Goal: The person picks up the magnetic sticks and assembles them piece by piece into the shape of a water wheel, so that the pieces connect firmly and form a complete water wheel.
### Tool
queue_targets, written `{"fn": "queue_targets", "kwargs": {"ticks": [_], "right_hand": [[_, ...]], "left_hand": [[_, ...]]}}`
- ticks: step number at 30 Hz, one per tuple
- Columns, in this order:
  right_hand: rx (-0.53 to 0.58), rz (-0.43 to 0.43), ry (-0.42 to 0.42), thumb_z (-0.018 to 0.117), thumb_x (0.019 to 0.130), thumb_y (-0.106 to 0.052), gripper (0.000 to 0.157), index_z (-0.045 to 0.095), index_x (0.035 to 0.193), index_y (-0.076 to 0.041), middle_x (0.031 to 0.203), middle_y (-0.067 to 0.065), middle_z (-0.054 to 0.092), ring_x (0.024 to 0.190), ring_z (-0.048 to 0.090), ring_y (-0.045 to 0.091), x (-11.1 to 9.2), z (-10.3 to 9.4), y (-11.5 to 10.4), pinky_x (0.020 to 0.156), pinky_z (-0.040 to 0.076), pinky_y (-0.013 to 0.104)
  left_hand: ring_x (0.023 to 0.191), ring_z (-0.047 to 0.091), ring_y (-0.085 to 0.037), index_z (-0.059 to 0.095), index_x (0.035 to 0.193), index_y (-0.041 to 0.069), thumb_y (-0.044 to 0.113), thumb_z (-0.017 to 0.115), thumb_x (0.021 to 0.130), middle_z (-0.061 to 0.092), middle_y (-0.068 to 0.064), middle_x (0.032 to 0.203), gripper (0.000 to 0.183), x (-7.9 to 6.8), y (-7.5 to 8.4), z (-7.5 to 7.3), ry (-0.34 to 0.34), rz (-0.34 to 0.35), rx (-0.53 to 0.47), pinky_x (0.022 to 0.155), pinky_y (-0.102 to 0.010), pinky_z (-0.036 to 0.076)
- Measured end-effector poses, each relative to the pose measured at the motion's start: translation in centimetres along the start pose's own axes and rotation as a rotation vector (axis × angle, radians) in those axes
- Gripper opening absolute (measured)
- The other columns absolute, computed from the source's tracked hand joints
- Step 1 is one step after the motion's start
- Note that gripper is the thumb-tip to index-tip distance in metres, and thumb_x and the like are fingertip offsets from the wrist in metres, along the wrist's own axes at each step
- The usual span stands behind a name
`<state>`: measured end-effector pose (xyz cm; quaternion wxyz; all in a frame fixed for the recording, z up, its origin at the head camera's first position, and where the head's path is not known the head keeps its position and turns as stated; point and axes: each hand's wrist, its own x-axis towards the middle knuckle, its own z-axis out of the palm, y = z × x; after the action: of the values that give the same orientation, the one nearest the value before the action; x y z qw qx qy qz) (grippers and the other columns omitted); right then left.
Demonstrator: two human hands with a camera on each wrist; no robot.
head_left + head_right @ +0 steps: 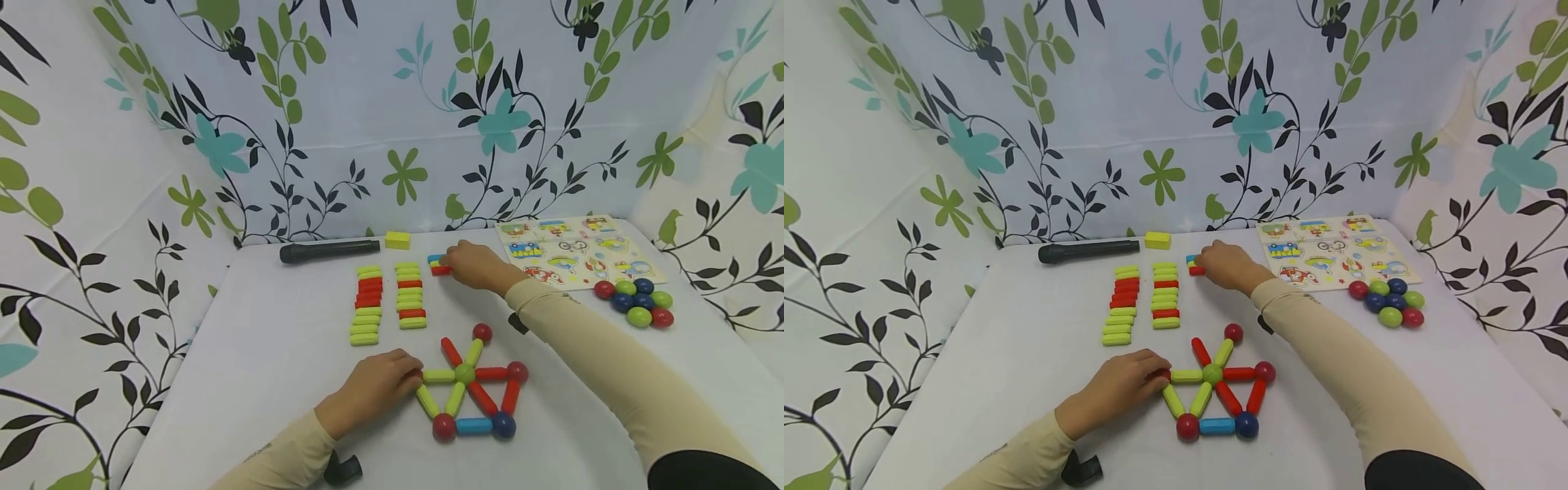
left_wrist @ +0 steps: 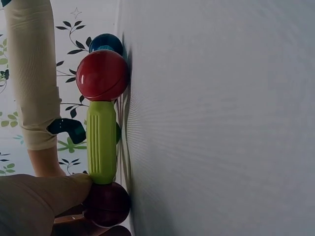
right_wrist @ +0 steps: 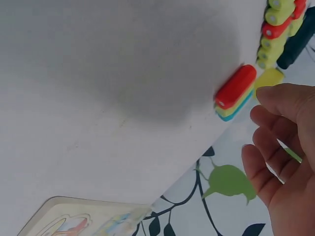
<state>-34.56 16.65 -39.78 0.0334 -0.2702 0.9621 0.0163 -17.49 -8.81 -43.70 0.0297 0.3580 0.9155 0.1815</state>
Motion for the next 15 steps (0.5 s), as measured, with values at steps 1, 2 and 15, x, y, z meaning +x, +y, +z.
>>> {"fn": "queue_targets", "kwargs": {"ticks": [1, 2, 15], "right_hand": [[0.003, 0.004, -0.006, 0.072, 0.096, -0.016, 0.034, 0.071, 0.129, -0.016, 0.119, 0.009, 0.070, 0.107, 0.059, 0.028, 0.4, 0.2, 0.1, 0.092, 0.056, 0.042], [-0.001, 0.003, -0.009, 0.071, 0.096, -0.016, 0.032, 0.071, 0.129, -0.016, 0.119, 0.009, 0.070, 0.107, 0.059, 0.027, 0.7, 0.3, 0.2, 0.092, 0.056, 0.041], [0.022, 0.128, -0.114, 0.069, 0.097, -0.021, 0.012, 0.073, 0.100, -0.011, 0.088, 0.004, 0.065, 0.085, 0.057, 0.024, 2.4, 1.5, -0.6, 0.077, 0.054, 0.036]], "left_hand": [[0.085, 0.063, -0.005, 0.074, 0.117, 0.015, 0.025, 0.073, 0.096, 0.071, 0.005, 0.101, 0.023, 0.0, 0.1, 0.0, -0.002, -0.003, 0.001, 0.078, -0.022, 0.056], [0.085, 0.063, -0.005, 0.073, 0.117, 0.015, 0.025, 0.073, 0.096, 0.071, 0.005, 0.101, 0.023, 0.0, 0.1, 0.0, -0.002, -0.005, 0.001, 0.078, -0.022, 0.056], [0.085, 0.063, -0.004, 0.074, 0.116, 0.015, 0.024, 0.073, 0.096, 0.071, 0.006, 0.101, 0.022, -0.1, 0.1, -0.1, 0.010, 0.013, 0.011, 0.078, -0.021, 0.055]]}}
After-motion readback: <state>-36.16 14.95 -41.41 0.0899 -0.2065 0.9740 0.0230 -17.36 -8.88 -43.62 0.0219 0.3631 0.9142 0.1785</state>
